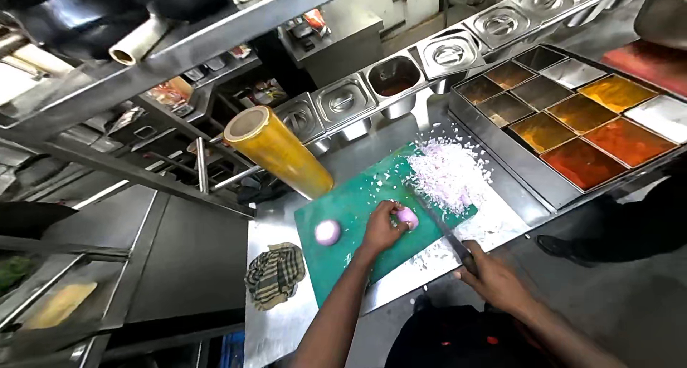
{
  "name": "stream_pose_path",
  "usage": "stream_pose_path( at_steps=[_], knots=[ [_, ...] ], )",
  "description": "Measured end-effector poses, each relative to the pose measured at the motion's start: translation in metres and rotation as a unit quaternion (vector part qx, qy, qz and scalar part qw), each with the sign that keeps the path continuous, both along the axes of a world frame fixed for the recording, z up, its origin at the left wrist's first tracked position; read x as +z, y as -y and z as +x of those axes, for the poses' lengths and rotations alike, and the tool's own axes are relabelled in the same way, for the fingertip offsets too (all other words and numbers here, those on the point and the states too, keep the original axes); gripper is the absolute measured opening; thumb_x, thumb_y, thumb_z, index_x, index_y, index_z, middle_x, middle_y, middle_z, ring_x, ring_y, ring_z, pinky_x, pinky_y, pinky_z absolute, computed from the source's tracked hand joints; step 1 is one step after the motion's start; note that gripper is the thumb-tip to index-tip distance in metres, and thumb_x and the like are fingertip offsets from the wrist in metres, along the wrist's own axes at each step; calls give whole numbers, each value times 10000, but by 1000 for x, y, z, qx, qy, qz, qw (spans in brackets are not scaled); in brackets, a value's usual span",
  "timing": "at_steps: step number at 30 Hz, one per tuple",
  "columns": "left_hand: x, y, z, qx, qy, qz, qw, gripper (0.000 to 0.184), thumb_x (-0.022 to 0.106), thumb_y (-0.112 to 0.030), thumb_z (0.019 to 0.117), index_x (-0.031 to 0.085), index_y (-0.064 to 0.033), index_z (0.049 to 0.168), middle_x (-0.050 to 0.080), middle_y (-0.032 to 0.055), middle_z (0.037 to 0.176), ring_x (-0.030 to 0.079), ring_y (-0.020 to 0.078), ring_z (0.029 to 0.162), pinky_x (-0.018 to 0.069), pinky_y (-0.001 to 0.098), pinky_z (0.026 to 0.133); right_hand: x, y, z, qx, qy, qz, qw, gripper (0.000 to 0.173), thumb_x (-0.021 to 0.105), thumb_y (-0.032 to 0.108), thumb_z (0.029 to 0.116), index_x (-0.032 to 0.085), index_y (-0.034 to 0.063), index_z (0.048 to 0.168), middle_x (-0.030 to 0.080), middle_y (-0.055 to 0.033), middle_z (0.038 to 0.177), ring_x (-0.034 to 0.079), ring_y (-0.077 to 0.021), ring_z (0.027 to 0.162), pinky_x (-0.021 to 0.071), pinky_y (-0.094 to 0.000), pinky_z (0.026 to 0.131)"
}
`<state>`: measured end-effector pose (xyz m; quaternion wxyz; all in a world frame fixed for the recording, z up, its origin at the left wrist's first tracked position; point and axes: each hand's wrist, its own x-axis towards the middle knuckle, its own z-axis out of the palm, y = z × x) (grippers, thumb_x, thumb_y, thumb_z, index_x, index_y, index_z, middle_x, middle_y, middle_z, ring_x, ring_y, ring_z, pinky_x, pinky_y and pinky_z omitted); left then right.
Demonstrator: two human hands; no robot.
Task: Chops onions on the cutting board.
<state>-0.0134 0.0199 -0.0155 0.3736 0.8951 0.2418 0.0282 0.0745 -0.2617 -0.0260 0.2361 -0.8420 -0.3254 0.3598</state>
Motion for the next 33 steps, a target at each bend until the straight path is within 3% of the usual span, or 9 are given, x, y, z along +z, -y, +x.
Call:
stream_pose_path(
  at_steps=[2,4,9,13,19,22,26,31,33],
  knots=[
    [0,-2,1,-10,13,-11,1000,460,845,-269,854,666,-82,1234,629,104,1271,650,207,1084,577,401,910,-1,2,-9,31,48,-34,998,514,511,516,1035,507,133,1378,687,-153,920,700,-375,861,563,-583,774],
    [-1,-4,0,-24,21,0,999,473,849,-321,848,676,-85,1220,628,99,1256,641,199,1088,571,394,910,2,1,-18,48,61,-67,995,449,416,465,1070,507,117,1339,688,-162,959,706,-389,898,563,-584,775],
    [0,-9,6,-55,22,39,997,408,848,-313,856,699,-69,1147,656,105,1171,655,205,1015,573,401,880,8,-5,-23,71,69,-103,990,370,409,347,1085,482,97,1348,675,-200,1055,704,-413,951,564,-584,793],
    [9,-17,15,-81,-20,36,996,418,869,-313,830,713,-75,1136,677,89,1129,668,195,996,575,402,901,14,-4,-26,72,104,-100,987,365,382,381,1093,503,105,1299,680,-181,1011,712,-404,905,570,-569,746],
    [12,-20,20,-87,-34,34,995,412,890,-305,800,715,-94,1107,678,70,1089,667,185,972,572,402,887,15,-25,-22,80,112,-104,985,368,368,412,1104,518,106,1243,672,-150,970,713,-364,906,575,-533,759],
    [10,-19,20,-89,-30,35,995,429,897,-304,789,721,-87,1115,683,74,1101,669,183,973,573,399,888,17,-29,-22,73,100,-121,985,337,386,384,1100,515,111,1248,679,-151,956,713,-366,908,570,-538,766],
    [9,-18,19,-75,-22,23,997,439,903,-293,784,719,-86,1124,679,82,1116,668,191,988,575,400,890,-4,3,-36,55,92,-133,985,400,403,358,1089,480,79,1364,695,-201,982,720,-415,899,577,-570,762],
    [6,-15,18,-84,-7,28,996,422,897,-277,795,713,-58,1106,684,97,1086,680,202,978,586,406,876,22,-21,-26,65,115,-134,982,311,413,355,1099,516,109,1259,684,-152,940,720,-365,888,575,-529,763],
    [4,-16,16,-85,1,32,996,435,907,-306,781,718,-65,1089,685,92,1067,679,196,964,587,396,863,15,-16,-34,61,117,-137,982,314,420,343,1093,510,103,1276,687,-160,934,723,-371,877,579,-532,751]
  ],
)
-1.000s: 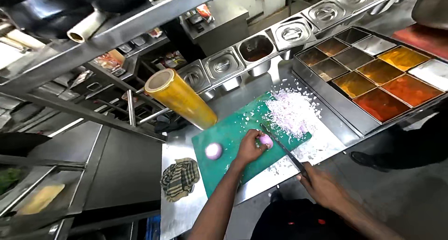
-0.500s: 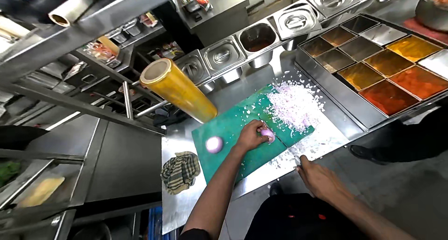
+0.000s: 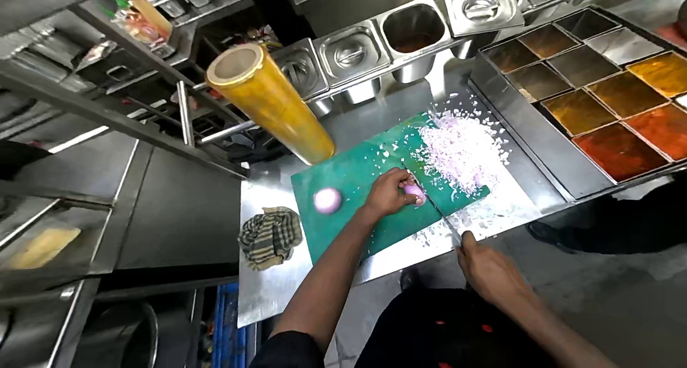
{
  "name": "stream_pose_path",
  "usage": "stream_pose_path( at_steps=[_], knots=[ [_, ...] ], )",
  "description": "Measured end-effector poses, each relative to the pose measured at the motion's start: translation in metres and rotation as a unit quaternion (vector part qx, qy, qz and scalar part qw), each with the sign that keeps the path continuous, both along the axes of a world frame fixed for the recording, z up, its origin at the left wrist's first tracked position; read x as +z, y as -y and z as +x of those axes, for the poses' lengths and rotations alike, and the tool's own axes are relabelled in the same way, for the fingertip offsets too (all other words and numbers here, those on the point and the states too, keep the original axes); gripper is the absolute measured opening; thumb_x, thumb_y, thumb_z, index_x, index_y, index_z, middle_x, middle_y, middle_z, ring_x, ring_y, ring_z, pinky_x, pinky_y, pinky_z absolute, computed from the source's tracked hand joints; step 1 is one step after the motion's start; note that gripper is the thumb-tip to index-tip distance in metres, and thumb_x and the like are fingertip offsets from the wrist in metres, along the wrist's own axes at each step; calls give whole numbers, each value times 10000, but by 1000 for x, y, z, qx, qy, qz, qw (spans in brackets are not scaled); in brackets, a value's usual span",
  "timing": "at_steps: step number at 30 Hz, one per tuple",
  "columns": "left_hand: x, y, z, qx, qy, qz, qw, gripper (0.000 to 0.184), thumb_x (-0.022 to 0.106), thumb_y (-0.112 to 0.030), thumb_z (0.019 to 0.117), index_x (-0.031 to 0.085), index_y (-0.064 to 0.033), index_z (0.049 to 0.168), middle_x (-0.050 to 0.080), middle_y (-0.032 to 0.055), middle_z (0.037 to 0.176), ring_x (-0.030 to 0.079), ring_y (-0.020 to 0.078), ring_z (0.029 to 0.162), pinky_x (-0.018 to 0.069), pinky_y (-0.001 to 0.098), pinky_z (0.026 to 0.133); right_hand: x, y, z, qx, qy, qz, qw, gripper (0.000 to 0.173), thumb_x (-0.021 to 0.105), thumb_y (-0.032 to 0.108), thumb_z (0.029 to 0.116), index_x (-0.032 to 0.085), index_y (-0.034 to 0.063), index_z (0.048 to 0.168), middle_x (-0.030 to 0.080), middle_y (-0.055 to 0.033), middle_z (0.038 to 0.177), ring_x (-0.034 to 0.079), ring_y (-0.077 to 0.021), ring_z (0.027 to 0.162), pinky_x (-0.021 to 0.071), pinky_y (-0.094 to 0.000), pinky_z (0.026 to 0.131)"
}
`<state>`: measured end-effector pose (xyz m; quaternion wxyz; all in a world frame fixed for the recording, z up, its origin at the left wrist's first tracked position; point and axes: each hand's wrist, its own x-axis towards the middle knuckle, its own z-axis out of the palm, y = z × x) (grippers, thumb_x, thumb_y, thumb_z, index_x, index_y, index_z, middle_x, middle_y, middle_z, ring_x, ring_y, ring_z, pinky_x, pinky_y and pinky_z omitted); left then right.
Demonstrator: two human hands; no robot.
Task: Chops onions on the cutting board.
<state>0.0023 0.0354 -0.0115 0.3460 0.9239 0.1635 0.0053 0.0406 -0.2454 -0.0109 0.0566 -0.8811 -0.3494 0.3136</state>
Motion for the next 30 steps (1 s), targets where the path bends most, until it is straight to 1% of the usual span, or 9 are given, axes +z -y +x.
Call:
stream_pose_path(
  at_steps=[3,8,12,15,17,22,24,27,30],
  knots=[
    [4,0,4,-4,-5,4,1000,431,895,-321,796,717,-75,1102,687,92,1081,678,209,984,578,418,887,-16,14,-4,-7,-2,-2,1000,384,437,326,1086,487,72,1370,700,-191,956,725,-402,882,583,-559,756],
    [3,0,3,-12,8,2,1000,433,886,-318,801,710,-56,1097,691,99,1095,680,219,998,570,442,905,7,-8,9,17,28,0,999,284,456,326,1084,520,93,1232,672,-136,867,717,-349,822,574,-520,710],
    [4,-2,2,-13,25,5,1000,433,883,-325,801,714,-62,1100,692,101,1087,678,238,1005,564,464,899,-13,10,-4,-6,10,-12,1000,395,454,332,1079,501,62,1363,705,-174,942,728,-376,855,585,-546,744],
    [2,-1,1,-15,28,6,999,432,876,-323,806,710,-58,1104,689,103,1086,674,242,1013,560,467,900,6,-3,5,15,19,-24,999,322,454,324,1084,529,72,1269,697,-163,921,725,-370,880,577,-549,755],
    [2,0,0,-16,27,6,999,447,877,-334,808,709,-51,1110,692,104,1108,675,236,1020,560,458,914,12,-10,9,28,41,-8,999,268,459,323,1082,522,92,1203,671,-129,846,718,-342,814,576,-525,704],
    [2,-1,0,-14,37,10,999,453,879,-344,802,710,-52,1104,693,110,1086,674,254,1019,554,479,913,-10,6,-4,5,21,-5,1000,361,472,315,1072,510,57,1320,697,-152,870,727,-356,815,585,-531,721],
    [0,0,-1,-15,37,13,999,453,875,-347,806,715,-49,1107,698,114,1085,673,260,1024,550,489,924,8,-6,2,14,12,-19,1000,324,483,307,1079,505,59,1288,686,-157,877,721,-361,837,580,-533,749],
    [-2,2,-1,-12,51,20,998,445,880,-347,795,713,-43,1075,698,108,1064,675,251,996,554,474,904,10,-12,6,29,44,5,999,265,491,308,1072,503,84,1214,650,-120,790,707,-335,746,575,-518,671],
    [-2,1,-3,-12,50,17,999,454,877,-352,803,713,-43,1093,702,112,1088,678,251,1015,551,470,917,-11,6,-7,10,18,-9,1000,342,466,310,1076,507,63,1310,694,-156,883,725,-362,821,583,-542,726]
  ],
)
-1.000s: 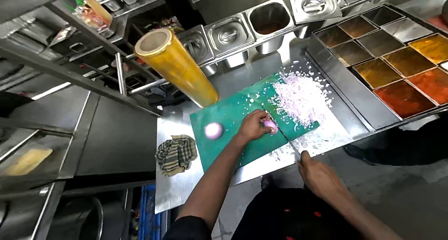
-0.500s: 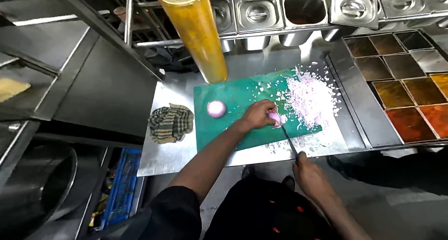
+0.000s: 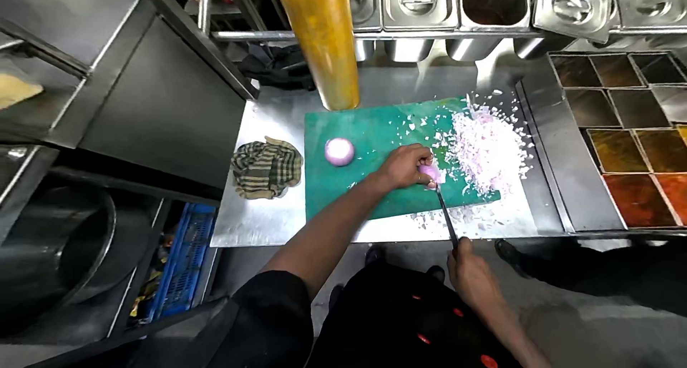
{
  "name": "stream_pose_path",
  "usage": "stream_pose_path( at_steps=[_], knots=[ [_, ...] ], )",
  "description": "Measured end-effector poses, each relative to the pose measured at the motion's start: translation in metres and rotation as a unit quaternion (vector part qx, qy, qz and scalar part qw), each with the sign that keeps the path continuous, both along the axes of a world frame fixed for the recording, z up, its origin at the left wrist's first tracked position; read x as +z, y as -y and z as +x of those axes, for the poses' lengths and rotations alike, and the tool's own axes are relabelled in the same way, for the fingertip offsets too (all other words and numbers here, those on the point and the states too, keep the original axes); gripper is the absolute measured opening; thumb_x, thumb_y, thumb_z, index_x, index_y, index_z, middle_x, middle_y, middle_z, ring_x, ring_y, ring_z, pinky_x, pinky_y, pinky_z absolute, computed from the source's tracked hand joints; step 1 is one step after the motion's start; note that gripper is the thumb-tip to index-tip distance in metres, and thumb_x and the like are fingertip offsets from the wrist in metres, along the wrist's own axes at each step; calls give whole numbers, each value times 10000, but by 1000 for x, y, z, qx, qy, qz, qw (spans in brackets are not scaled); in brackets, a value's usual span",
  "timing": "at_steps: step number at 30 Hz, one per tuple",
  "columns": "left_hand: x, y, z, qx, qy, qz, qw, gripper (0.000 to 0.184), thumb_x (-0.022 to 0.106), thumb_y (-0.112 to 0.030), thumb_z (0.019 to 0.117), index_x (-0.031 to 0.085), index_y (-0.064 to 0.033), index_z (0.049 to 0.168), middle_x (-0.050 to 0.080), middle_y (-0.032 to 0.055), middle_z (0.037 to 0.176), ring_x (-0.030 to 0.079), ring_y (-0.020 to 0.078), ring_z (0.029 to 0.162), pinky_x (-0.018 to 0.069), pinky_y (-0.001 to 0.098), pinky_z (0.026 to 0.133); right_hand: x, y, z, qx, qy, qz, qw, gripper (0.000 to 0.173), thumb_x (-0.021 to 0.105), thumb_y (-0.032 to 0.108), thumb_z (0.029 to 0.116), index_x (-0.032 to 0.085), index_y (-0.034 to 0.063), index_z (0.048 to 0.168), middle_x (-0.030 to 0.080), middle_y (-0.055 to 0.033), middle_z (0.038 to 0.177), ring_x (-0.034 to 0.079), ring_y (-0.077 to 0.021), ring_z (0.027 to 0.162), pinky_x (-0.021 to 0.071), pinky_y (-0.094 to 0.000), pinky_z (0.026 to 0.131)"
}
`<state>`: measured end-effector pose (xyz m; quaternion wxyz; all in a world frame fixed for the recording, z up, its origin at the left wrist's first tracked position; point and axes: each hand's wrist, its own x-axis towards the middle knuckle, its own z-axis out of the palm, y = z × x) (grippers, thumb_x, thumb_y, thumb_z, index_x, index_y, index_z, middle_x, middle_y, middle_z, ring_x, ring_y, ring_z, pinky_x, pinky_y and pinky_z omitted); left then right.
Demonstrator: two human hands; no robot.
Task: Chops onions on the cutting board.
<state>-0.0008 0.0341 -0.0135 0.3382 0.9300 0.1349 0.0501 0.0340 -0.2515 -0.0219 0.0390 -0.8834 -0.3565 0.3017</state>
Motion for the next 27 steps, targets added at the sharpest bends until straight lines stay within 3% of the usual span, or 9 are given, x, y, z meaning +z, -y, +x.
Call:
stream_pose_path(
  at_steps=[3,8,14,18,23,27],
  knots=[
    [-4,-1,-1,1,14,-2,1000,448,878,-349,801,718,-39,1082,702,112,1062,681,248,991,559,464,895,10,-1,4,14,0,-1,1000,300,478,297,1075,515,59,1254,681,-148,848,719,-351,807,579,-526,725],
    [-6,-2,-3,4,40,3,999,464,883,-367,792,710,-23,1049,703,119,1033,686,249,964,563,459,882,29,-13,12,33,54,28,998,231,504,296,1063,508,88,1164,635,-109,739,699,-332,704,565,-511,634],
    [-8,-1,-3,9,46,-4,999,457,884,-353,792,712,-24,1060,706,111,1053,692,223,949,578,425,857,17,-16,9,26,32,19,999,238,518,282,1059,498,84,1188,634,-116,757,696,-339,706,567,-521,629],
    [-7,-2,-3,8,49,-2,999,458,888,-359,790,722,-26,1057,705,114,1041,690,239,954,574,443,857,-3,5,-4,16,6,10,1000,323,480,285,1074,510,44,1287,681,-148,838,722,-354,781,583,-525,702],
    [-15,-1,-7,11,92,-13,996,445,897,-334,778,720,-10,1026,712,118,1018,702,222,929,591,421,834,19,-6,6,29,53,52,997,233,528,269,1052,516,66,1166,625,-112,707,690,-333,666,560,-511,606],
    [-17,-2,-9,11,105,-15,994,453,899,-343,777,722,-9,1026,711,115,1009,704,215,909,596,412,810,19,-7,6,41,68,58,995,226,520,279,1051,513,75,1148,617,-96,692,685,-326,648,555,-500,589]
  ],
)
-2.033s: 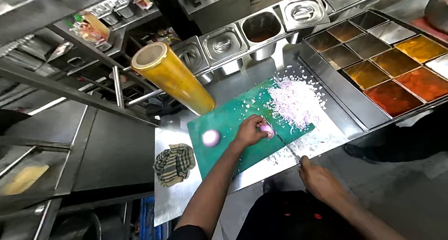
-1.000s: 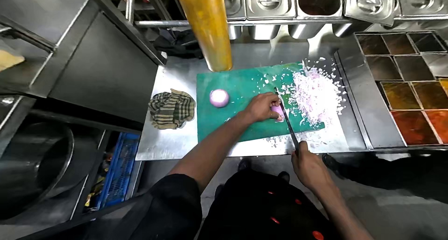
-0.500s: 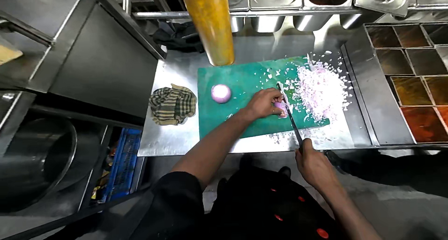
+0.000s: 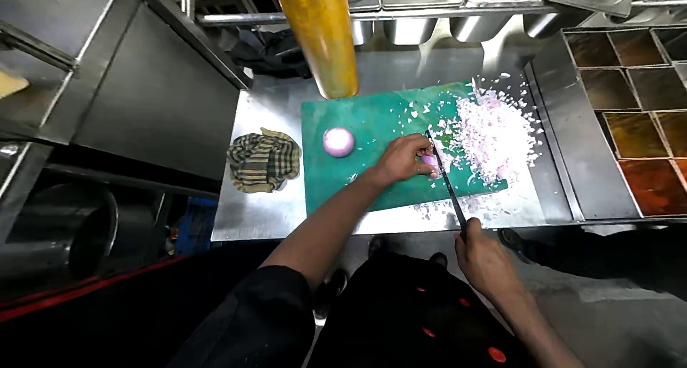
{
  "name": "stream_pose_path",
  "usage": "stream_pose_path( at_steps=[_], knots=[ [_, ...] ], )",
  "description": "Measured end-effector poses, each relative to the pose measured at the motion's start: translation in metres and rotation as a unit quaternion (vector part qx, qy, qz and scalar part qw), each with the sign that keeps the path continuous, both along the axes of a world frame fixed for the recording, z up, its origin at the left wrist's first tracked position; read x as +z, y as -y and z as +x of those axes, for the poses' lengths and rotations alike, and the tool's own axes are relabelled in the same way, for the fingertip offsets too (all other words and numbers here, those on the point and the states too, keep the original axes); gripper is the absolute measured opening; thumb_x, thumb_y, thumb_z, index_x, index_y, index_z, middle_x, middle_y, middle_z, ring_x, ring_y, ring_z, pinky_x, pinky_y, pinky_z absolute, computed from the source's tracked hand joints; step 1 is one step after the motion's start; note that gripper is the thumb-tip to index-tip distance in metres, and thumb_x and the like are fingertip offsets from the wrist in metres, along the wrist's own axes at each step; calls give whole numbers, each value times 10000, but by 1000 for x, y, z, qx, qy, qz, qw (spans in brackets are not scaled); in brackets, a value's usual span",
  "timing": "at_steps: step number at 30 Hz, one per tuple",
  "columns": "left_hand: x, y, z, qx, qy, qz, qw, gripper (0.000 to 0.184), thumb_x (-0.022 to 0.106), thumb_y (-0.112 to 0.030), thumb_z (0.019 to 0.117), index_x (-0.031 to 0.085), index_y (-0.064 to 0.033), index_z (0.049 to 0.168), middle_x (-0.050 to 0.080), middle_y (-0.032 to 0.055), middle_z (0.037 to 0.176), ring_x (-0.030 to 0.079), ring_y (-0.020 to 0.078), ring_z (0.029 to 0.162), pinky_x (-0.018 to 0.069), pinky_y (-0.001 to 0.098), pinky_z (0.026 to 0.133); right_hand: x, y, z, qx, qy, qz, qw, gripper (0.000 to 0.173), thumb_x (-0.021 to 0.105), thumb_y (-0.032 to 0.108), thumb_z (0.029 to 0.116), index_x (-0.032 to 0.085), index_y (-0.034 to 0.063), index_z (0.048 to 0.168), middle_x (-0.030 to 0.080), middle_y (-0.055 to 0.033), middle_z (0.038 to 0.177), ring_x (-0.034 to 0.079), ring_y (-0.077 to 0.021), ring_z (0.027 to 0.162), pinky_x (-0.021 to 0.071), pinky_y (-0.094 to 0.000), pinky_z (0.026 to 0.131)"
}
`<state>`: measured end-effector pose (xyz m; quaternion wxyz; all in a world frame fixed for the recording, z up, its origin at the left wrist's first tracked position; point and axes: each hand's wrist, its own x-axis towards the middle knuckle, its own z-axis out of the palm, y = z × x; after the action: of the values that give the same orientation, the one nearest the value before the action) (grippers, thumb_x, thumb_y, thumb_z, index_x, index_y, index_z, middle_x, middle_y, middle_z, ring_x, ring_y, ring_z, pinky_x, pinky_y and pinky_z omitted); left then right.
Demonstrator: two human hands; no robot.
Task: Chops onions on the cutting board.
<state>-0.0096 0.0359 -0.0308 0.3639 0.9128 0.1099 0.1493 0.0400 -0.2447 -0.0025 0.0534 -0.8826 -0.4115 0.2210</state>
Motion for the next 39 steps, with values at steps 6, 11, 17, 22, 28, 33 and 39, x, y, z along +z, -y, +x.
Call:
stream_pose_path(
  at_steps=[6,11,17,22,28,33,39],
  knots=[
    [1,1,-1,5,-11,2,1000,440,892,-351,785,718,-27,1026,711,104,1035,705,203,923,595,397,815,-14,2,-4,-11,-42,-27,999,250,515,278,1058,496,71,1195,629,-112,736,693,-330,682,566,-514,614],
    [3,1,-1,7,-21,0,1000,445,891,-349,788,721,-19,1034,706,111,1028,704,210,919,598,406,810,-20,16,-10,-17,-42,-28,999,267,504,284,1061,521,51,1192,649,-120,747,705,-340,704,570,-512,631],
    [0,3,-4,18,-1,13,1000,457,901,-347,772,724,-18,1035,714,106,1017,707,196,905,599,381,807,-2,11,-6,3,-5,5,1000,222,513,272,1049,518,69,1140,606,-91,670,678,-317,624,549,-495,568],
    [-2,3,-3,18,1,9,1000,456,891,-365,783,723,-24,1036,712,102,1017,705,190,892,597,369,786,-3,-3,1,2,-20,-9,1000,219,537,265,1046,500,73,1145,611,-104,698,681,-334,648,552,-520,583],
    [-4,3,-3,17,3,3,1000,438,892,-339,786,727,-19,1036,710,114,1019,704,213,909,595,396,805,-23,24,-10,-4,-45,-25,999,279,499,285,1060,529,45,1198,649,-128,750,702,-342,697,572,-525,626],
    [-6,4,-3,20,14,1,1000,439,894,-336,786,725,-18,1037,710,114,1020,712,204,911,605,382,805,-6,15,-3,16,-4,22,1000,227,540,257,1034,510,54,1131,589,-84,639,665,-317,585,545,-501,540],
    [-5,3,-4,19,15,3,1000,441,891,-348,787,724,-22,1032,714,113,1018,711,209,910,601,393,807,-3,17,-3,21,14,32,999,212,556,244,1025,520,49,1102,576,-85,632,650,-316,568,530,-497,518]
  ],
)
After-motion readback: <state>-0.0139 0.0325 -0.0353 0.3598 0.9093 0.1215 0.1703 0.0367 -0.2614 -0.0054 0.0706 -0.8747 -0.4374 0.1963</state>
